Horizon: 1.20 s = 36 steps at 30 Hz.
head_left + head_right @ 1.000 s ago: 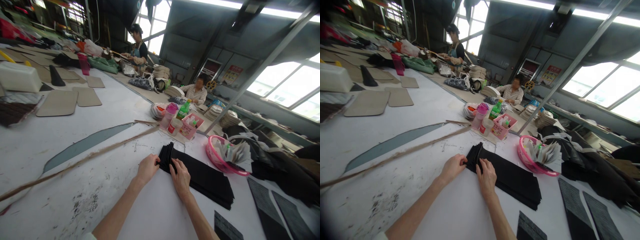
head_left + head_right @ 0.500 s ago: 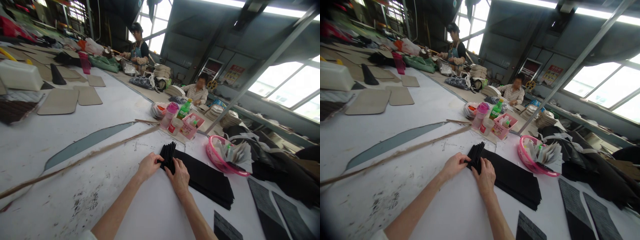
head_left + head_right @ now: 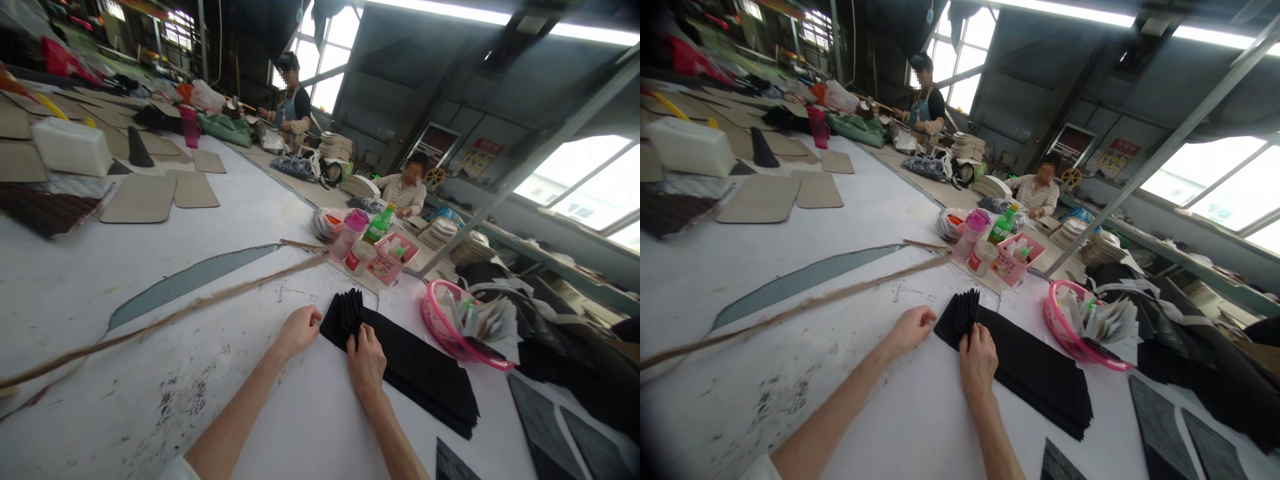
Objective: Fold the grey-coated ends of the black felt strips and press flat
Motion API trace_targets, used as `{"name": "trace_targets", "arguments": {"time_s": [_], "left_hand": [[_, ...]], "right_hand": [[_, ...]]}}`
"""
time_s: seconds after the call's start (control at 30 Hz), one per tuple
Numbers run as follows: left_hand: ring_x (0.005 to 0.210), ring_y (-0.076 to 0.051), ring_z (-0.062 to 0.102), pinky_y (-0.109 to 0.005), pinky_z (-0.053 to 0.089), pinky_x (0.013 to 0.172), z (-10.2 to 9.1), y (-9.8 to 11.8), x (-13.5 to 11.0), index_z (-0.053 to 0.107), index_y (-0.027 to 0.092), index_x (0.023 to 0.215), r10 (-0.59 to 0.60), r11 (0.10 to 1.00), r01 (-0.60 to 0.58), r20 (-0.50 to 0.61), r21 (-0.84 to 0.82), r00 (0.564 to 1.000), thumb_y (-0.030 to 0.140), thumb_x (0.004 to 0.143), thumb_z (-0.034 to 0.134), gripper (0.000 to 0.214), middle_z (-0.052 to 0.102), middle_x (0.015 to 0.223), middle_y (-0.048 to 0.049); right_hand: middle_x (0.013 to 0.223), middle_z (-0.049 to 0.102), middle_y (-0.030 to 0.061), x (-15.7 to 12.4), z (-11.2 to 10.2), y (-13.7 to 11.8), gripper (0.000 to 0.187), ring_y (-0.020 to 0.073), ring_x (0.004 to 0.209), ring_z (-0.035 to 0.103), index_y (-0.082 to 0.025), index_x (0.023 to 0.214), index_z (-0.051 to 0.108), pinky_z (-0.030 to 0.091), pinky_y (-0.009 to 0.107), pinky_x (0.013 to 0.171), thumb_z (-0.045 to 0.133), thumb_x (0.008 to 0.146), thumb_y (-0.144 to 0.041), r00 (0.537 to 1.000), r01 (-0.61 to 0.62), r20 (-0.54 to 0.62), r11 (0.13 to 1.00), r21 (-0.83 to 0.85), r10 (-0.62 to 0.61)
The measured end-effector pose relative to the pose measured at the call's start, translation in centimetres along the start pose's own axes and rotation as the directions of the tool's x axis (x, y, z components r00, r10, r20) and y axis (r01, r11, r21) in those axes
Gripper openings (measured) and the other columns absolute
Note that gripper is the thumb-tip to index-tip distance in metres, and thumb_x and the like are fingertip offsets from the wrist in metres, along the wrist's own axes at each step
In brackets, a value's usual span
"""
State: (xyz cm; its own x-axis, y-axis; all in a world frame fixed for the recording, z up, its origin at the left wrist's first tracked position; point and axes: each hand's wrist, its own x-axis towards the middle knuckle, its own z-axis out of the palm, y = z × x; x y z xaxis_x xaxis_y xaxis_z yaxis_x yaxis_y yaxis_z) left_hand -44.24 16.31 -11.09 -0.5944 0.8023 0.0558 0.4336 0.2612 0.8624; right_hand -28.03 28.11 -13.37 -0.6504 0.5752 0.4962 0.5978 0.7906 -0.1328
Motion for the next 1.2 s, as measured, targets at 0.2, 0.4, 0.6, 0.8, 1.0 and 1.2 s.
{"name": "trace_targets", "arguments": {"time_s": [0.2, 0.4, 0.6, 0.8, 1.0, 1.2], "left_hand": [[0.057, -0.011, 0.053, -0.022, 0.034, 0.056, -0.04, -0.14, 0.14, 0.069, 0.017, 0.083, -0.006, 1.000, 0.006, 0.009, -0.020, 1.000, 0.005, 0.069, 0.045, 0.031, 0.062, 0.065, 0.0003], [0.055, -0.011, 0.053, -0.022, 0.035, 0.055, -0.11, -0.29, 0.17, 0.071, 0.017, 0.090, 0.015, 0.998, -0.014, 0.020, -0.059, 1.000, 0.007, 0.069, 0.044, 0.036, 0.062, 0.061, 0.0012], [0.056, -0.012, 0.055, -0.023, 0.041, 0.057, -0.17, -0.26, 0.13, 0.073, 0.017, 0.095, 0.011, 0.995, -0.007, 0.039, -0.099, 0.999, 0.010, 0.071, 0.043, 0.038, 0.066, 0.065, -0.0002], [0.063, -0.013, 0.061, -0.023, 0.046, 0.064, 0.12, -0.20, 0.28, 0.073, 0.017, 0.095, 0.001, 0.987, 0.005, 0.038, -0.161, 0.999, 0.014, 0.074, 0.045, 0.035, 0.072, 0.085, -0.0033], [0.055, -0.010, 0.059, -0.022, 0.046, 0.056, 0.43, -0.28, 0.43, 0.071, 0.016, 0.098, -0.016, 0.971, 0.031, 0.063, -0.237, 0.998, 0.015, 0.075, 0.044, 0.035, 0.071, 0.082, -0.0032], [0.052, -0.007, 0.060, -0.017, 0.040, 0.044, 0.74, -0.13, 0.54, 0.066, 0.014, 0.104, -0.050, 0.941, 0.086, 0.116, -0.328, 0.992, 0.010, 0.074, 0.041, 0.039, 0.071, 0.091, -0.0044]], "right_hand": [[0.114, 0.060, 0.0105, -0.12, 0.25, 0.03, 0.034, 0.0223, 0.099, 0.058, -0.014, 0.115, 0.058, 0.046, 0.032, 0.081, 0.038, 0.093, -0.029, 1.000, 0.004, -0.010, 1.000, -0.015, -0.004], [0.113, 0.061, 0.0114, -0.14, 0.22, 0.04, 0.034, 0.0230, 0.098, 0.058, -0.013, 0.115, 0.058, 0.047, 0.033, 0.081, 0.037, 0.093, -0.029, 1.000, 0.016, -0.023, 1.000, -0.013, -0.016], [0.113, 0.061, 0.0115, -0.18, 0.27, 0.05, 0.033, 0.0231, 0.098, 0.058, -0.014, 0.114, 0.058, 0.046, 0.034, 0.080, 0.036, 0.094, -0.028, 0.999, 0.034, -0.027, 0.999, -0.010, -0.035], [0.113, 0.061, 0.0117, -0.18, 0.38, 0.03, 0.033, 0.0236, 0.100, 0.057, -0.013, 0.115, 0.058, 0.046, 0.034, 0.082, 0.036, 0.095, -0.028, 0.999, 0.036, -0.027, 0.999, -0.014, -0.037], [0.113, 0.060, 0.0117, -0.17, 0.52, 0.11, 0.033, 0.0238, 0.101, 0.057, -0.012, 0.116, 0.057, 0.046, 0.034, 0.084, 0.036, 0.095, -0.028, 0.999, 0.040, -0.033, 0.999, -0.017, -0.040], [0.112, 0.061, 0.0119, -0.28, 0.48, 0.07, 0.034, 0.0241, 0.101, 0.057, -0.013, 0.115, 0.057, 0.046, 0.035, 0.083, 0.036, 0.095, -0.029, 0.999, 0.032, -0.036, 0.999, -0.006, -0.033]]}}
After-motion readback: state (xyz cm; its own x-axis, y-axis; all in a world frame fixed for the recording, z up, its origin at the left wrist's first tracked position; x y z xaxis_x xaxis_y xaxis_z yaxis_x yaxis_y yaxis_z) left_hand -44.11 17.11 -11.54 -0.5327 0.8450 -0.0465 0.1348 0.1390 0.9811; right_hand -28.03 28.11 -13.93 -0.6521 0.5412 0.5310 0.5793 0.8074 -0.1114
